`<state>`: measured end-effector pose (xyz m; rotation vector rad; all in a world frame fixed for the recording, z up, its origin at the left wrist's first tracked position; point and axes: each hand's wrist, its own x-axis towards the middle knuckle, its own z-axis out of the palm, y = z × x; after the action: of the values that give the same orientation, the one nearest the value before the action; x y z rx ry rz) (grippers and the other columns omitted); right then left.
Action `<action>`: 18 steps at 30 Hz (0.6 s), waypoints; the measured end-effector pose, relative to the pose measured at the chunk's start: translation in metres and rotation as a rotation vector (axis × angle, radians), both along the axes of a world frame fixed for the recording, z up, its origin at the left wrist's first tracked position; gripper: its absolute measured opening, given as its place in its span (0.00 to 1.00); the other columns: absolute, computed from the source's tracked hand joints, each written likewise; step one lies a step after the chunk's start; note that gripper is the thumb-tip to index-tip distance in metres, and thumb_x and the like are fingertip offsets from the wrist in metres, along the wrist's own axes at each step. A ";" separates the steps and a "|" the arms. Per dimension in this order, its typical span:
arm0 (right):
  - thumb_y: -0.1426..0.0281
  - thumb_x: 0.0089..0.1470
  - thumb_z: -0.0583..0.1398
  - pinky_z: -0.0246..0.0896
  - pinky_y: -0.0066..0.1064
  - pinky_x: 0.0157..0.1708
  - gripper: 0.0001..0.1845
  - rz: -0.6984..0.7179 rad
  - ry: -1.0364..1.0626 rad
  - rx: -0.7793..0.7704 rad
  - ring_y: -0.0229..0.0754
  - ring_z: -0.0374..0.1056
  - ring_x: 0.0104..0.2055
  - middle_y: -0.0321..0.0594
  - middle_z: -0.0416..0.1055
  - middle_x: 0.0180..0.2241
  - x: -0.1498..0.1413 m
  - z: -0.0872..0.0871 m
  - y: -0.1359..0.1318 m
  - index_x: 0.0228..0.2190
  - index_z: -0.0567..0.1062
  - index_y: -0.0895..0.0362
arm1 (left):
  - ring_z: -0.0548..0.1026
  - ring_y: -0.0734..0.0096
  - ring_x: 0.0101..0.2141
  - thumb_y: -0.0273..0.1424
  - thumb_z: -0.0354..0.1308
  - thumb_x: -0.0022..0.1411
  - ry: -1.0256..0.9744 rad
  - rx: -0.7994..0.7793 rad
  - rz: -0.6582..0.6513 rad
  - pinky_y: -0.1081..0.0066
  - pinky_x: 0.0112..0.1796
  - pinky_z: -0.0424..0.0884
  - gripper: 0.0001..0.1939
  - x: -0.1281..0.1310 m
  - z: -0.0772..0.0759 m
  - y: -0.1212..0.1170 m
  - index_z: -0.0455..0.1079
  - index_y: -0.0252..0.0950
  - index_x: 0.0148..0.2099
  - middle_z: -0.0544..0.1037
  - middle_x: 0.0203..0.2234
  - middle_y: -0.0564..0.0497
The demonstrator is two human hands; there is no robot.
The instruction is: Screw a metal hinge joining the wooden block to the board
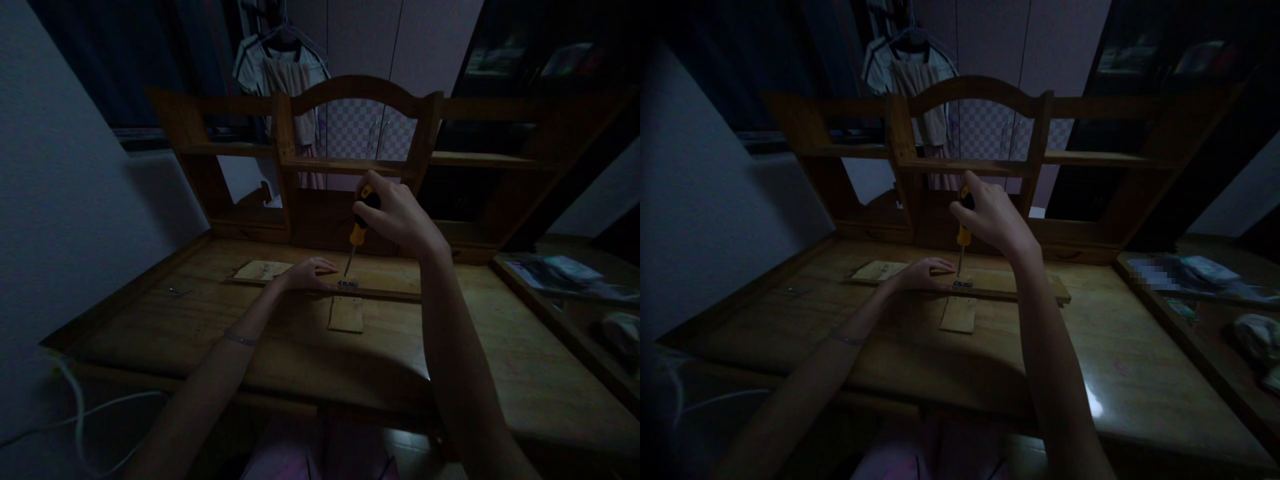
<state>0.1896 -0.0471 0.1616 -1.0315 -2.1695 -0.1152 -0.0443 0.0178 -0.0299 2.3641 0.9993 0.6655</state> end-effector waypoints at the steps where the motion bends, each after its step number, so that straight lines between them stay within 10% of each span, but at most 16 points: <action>1: 0.65 0.57 0.55 0.57 0.37 0.40 0.11 0.010 -0.011 0.008 0.49 0.69 0.39 0.45 0.75 0.37 -0.003 -0.002 0.001 0.41 0.70 0.55 | 0.76 0.60 0.52 0.48 0.70 0.48 0.005 0.012 0.002 0.66 0.54 0.71 0.31 0.000 0.000 -0.001 0.78 0.39 0.52 0.78 0.53 0.46; 18: 0.66 0.58 0.54 0.54 0.36 0.38 0.11 -0.022 -0.091 0.003 0.51 0.68 0.39 0.46 0.75 0.38 -0.018 -0.013 0.006 0.42 0.69 0.56 | 0.77 0.61 0.51 0.50 0.69 0.49 0.016 0.059 0.004 0.66 0.53 0.72 0.30 0.001 0.000 -0.001 0.78 0.40 0.51 0.79 0.52 0.46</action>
<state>0.1719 -0.0415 0.1488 -1.0679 -2.2392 -0.1783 -0.0430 0.0170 -0.0294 2.4226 1.0045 0.6869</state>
